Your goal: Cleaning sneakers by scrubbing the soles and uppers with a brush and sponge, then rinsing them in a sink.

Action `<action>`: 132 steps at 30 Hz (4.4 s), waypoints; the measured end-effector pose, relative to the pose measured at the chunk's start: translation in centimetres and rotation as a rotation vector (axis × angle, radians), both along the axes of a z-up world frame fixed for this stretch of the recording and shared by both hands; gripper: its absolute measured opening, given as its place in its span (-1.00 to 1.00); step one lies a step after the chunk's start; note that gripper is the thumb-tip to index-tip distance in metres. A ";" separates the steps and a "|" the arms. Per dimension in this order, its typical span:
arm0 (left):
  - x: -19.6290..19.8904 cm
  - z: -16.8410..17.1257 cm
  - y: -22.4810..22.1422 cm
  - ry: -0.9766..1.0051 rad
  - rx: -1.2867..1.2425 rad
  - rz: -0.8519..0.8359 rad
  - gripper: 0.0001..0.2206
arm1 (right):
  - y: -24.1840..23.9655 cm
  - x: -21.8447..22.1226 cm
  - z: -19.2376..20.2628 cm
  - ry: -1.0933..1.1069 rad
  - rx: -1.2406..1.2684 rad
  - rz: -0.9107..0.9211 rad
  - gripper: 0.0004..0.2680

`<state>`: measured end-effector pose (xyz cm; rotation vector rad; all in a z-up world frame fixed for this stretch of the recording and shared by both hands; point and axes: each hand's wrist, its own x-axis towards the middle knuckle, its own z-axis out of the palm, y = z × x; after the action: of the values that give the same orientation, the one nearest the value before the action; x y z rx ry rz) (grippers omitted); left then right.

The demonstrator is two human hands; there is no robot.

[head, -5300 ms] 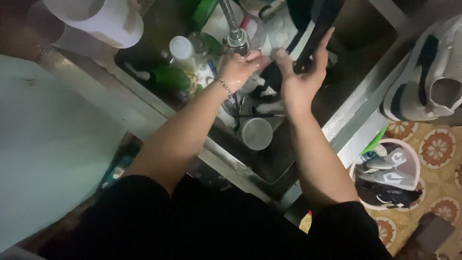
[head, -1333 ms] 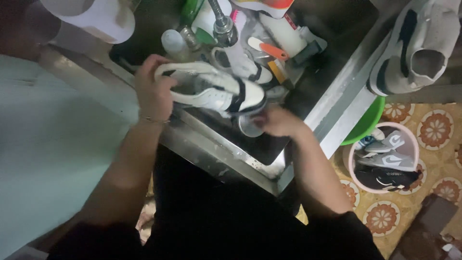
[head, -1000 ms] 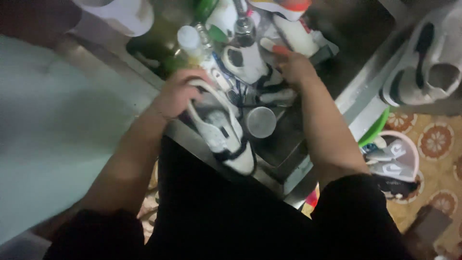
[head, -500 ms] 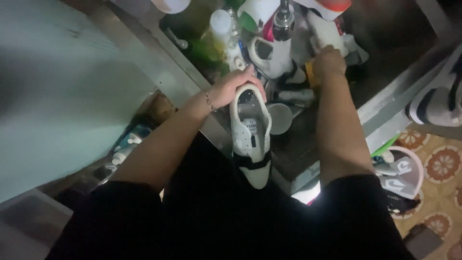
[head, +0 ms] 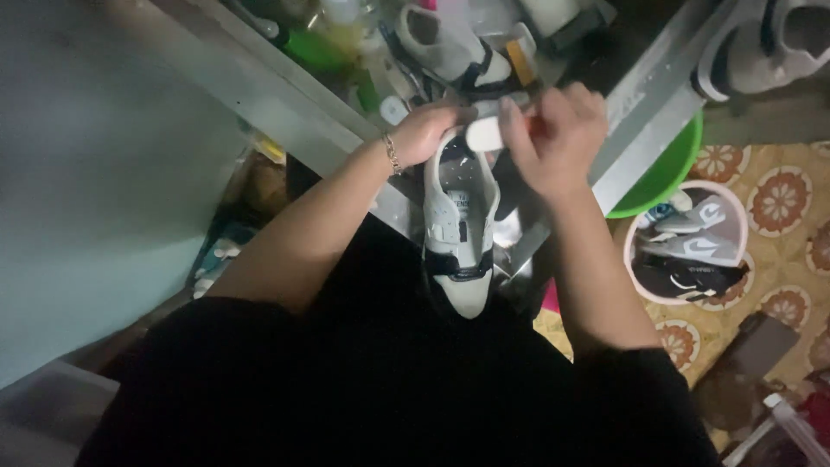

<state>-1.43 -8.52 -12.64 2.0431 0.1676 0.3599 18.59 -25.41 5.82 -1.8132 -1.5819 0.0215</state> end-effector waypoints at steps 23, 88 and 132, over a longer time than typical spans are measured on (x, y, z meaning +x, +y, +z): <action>-1.1 0.1 -0.6 -0.034 0.041 -0.008 -0.54 | 5.6 -1.0 -1.7 -0.260 0.616 0.320 -0.70; 7.5 1.5 12.3 0.651 -0.728 0.880 -0.42 | 0.1 9.6 -8.7 0.351 0.547 -0.593 -0.69; 11.9 3.8 9.1 0.108 -0.932 1.003 -0.32 | 12.9 8.5 -4.4 1.211 -0.001 -0.790 -0.27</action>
<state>10.49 0.55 -8.83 0.9256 1.2004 0.6221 27.06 -12.53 1.39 -1.7177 -0.0155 0.6139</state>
